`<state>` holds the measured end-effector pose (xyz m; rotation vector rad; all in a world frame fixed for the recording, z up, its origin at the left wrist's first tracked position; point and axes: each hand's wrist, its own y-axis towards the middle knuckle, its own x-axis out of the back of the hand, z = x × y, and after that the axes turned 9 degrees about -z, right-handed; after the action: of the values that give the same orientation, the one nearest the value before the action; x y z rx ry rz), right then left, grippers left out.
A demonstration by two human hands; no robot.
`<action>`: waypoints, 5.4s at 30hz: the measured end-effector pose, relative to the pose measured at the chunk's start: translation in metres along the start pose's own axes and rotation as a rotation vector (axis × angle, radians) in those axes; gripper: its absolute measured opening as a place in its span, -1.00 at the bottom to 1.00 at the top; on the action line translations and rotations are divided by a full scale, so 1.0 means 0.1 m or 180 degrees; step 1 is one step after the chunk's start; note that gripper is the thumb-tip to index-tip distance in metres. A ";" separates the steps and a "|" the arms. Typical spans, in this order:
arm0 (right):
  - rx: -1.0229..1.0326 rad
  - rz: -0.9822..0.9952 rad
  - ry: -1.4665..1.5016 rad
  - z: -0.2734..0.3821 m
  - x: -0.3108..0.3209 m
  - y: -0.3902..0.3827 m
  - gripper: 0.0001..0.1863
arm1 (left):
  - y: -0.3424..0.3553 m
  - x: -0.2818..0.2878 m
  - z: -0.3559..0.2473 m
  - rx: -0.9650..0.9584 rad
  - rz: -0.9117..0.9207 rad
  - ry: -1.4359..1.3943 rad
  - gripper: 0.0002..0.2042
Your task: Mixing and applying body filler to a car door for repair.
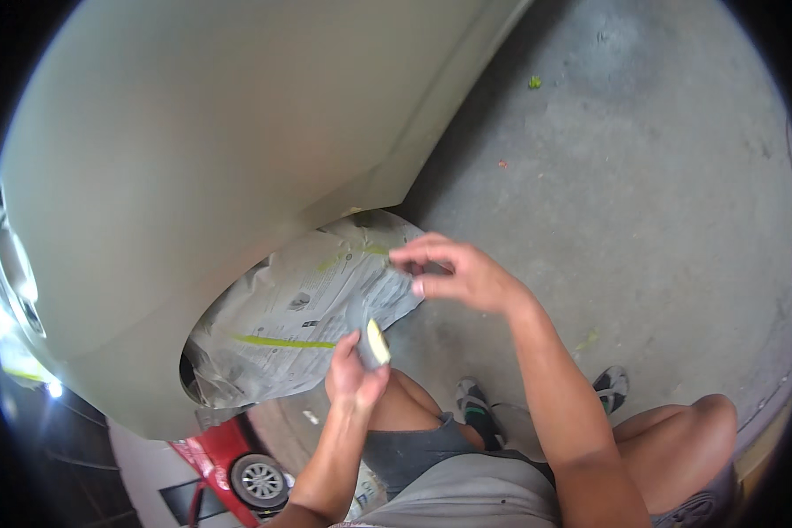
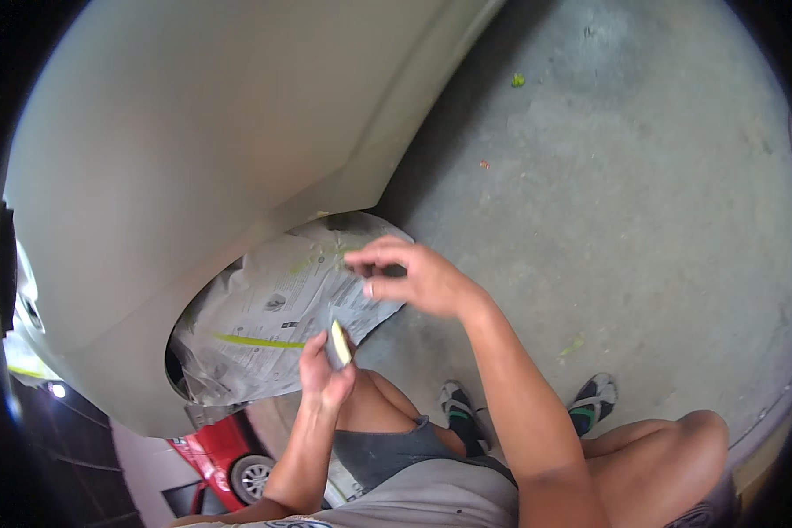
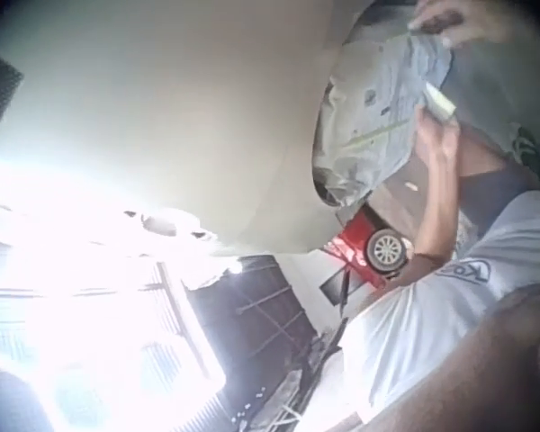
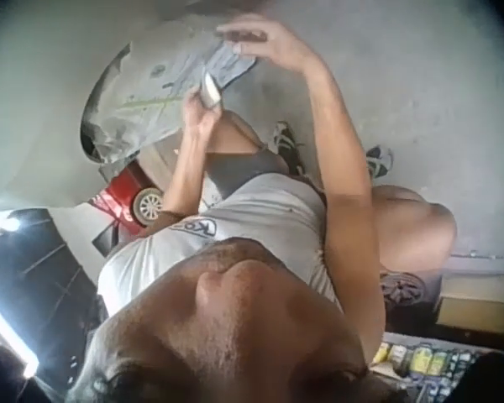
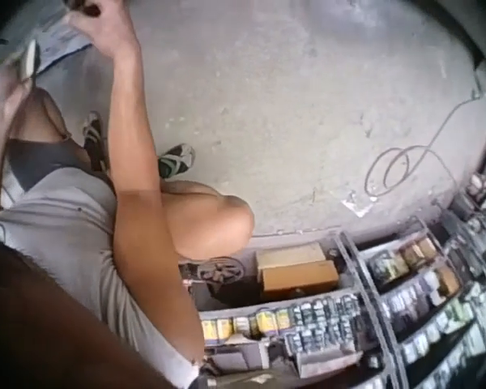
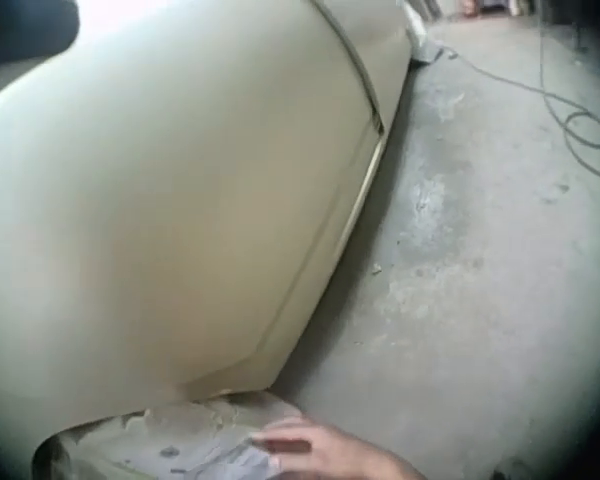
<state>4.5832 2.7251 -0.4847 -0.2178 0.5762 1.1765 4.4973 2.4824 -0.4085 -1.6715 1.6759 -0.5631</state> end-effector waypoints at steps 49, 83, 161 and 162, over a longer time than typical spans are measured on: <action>0.0521 0.0707 -0.3001 3.41 -1.76 -0.58 -0.50 | -1.99 -1.20 -1.00 0.1733 0.1928 -0.0189 -0.76; -0.0484 -0.2377 -0.3369 7.29 -0.41 -0.22 -0.53 | -3.26 -4.62 -1.33 -0.0224 0.2290 0.3003 -0.73; -0.0020 -0.2275 -0.2393 7.24 1.09 0.78 -0.57 | -3.29 -6.92 -1.25 0.2001 0.1211 0.1039 -0.62; 0.0003 -0.2270 -0.2375 7.23 1.22 0.70 -0.57 | -3.35 -6.99 -1.16 0.1686 0.1137 0.1143 -0.64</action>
<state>4.7755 3.1762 0.0645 0.0325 -0.1672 0.4899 4.5918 3.1247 0.0303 -0.9061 1.8096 -1.0614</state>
